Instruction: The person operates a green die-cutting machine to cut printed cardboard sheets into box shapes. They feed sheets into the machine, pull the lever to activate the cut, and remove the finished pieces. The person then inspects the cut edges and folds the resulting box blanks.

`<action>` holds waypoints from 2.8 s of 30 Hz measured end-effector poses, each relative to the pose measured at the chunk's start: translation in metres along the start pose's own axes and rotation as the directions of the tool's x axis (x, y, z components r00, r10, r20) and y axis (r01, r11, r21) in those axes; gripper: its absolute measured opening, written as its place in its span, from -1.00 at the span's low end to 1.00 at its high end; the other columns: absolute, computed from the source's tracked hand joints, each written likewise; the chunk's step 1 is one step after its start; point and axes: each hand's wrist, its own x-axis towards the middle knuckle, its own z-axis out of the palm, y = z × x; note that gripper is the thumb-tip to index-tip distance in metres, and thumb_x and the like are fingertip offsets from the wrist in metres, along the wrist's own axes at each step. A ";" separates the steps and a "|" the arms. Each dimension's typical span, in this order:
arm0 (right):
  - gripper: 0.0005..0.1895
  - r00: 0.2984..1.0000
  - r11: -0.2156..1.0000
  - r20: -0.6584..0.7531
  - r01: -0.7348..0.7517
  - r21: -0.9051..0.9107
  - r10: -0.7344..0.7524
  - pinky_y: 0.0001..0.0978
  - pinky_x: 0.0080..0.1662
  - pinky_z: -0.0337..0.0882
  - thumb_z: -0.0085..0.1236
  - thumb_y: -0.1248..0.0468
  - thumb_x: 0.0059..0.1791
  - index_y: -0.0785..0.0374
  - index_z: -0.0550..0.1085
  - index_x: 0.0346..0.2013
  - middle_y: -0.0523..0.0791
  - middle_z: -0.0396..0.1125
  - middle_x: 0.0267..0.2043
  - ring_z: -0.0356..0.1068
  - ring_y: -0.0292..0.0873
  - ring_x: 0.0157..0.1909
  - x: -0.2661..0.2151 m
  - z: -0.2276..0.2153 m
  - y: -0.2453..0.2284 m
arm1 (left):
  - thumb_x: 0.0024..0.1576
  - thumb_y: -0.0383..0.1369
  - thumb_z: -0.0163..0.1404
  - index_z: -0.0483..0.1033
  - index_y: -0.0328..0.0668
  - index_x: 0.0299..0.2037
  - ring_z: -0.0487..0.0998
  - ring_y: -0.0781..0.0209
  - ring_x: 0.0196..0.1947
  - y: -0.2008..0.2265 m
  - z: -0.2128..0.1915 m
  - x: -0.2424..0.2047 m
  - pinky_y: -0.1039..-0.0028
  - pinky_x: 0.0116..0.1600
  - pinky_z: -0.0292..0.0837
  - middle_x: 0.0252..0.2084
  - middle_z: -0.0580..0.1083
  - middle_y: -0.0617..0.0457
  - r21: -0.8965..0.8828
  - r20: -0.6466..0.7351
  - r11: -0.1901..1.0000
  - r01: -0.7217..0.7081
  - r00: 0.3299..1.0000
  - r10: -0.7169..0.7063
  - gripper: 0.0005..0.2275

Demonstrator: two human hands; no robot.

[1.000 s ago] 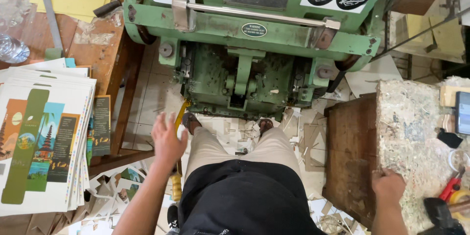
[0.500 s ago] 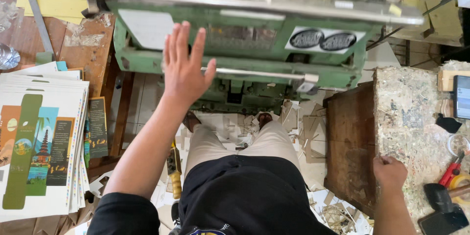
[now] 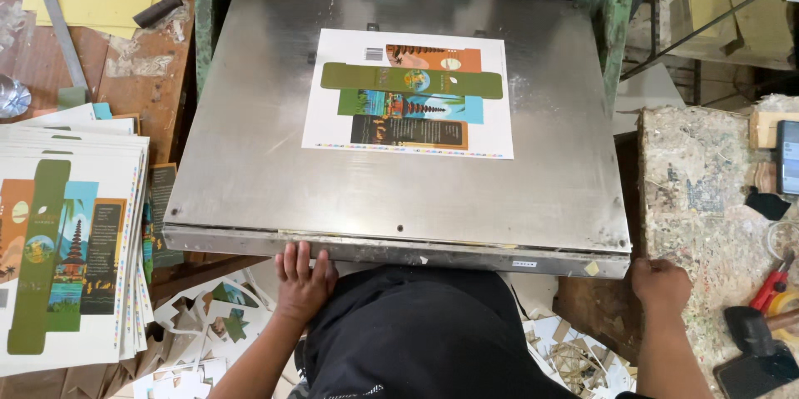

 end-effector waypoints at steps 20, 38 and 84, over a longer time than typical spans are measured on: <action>-0.20 0.999 0.994 -0.007 -0.039 0.103 0.040 0.13 0.21 0.28 0.23 0.16 -0.09 0.41 0.30 0.41 0.18 0.12 0.31 0.08 0.25 0.29 -0.040 0.011 -0.017 | 0.07 -0.05 0.23 -0.10 -0.12 0.53 -0.18 -0.50 0.53 0.004 0.020 0.004 -0.22 0.54 -0.47 0.51 -0.07 -0.33 -0.008 -0.001 0.997 0.079 0.997 -0.079 -0.09; -0.03 0.997 0.998 -0.072 -0.022 0.054 0.026 0.07 0.31 0.14 0.29 0.12 -0.15 0.41 0.12 0.45 0.24 0.00 0.37 -0.02 0.26 0.35 -0.055 0.022 -0.030 | 0.14 0.04 0.15 -0.05 -0.08 0.48 -0.24 -0.52 0.53 0.005 0.027 0.004 -0.26 0.51 -0.52 0.50 -0.07 -0.40 -0.032 -0.013 0.991 0.129 0.991 -0.130 -0.18; -0.22 -0.238 -0.243 -0.079 0.968 0.058 -0.968 -0.02 0.23 0.28 0.11 -0.33 -0.11 0.13 0.47 0.20 -0.02 0.28 0.18 0.31 0.12 0.25 -0.375 -0.023 -0.599 | 0.11 -0.28 0.13 0.59 -0.19 -0.02 0.58 -0.21 0.11 -0.239 -0.124 0.089 0.03 0.22 0.44 0.05 0.52 -0.16 -0.472 -0.017 0.707 0.527 0.796 -0.605 -0.73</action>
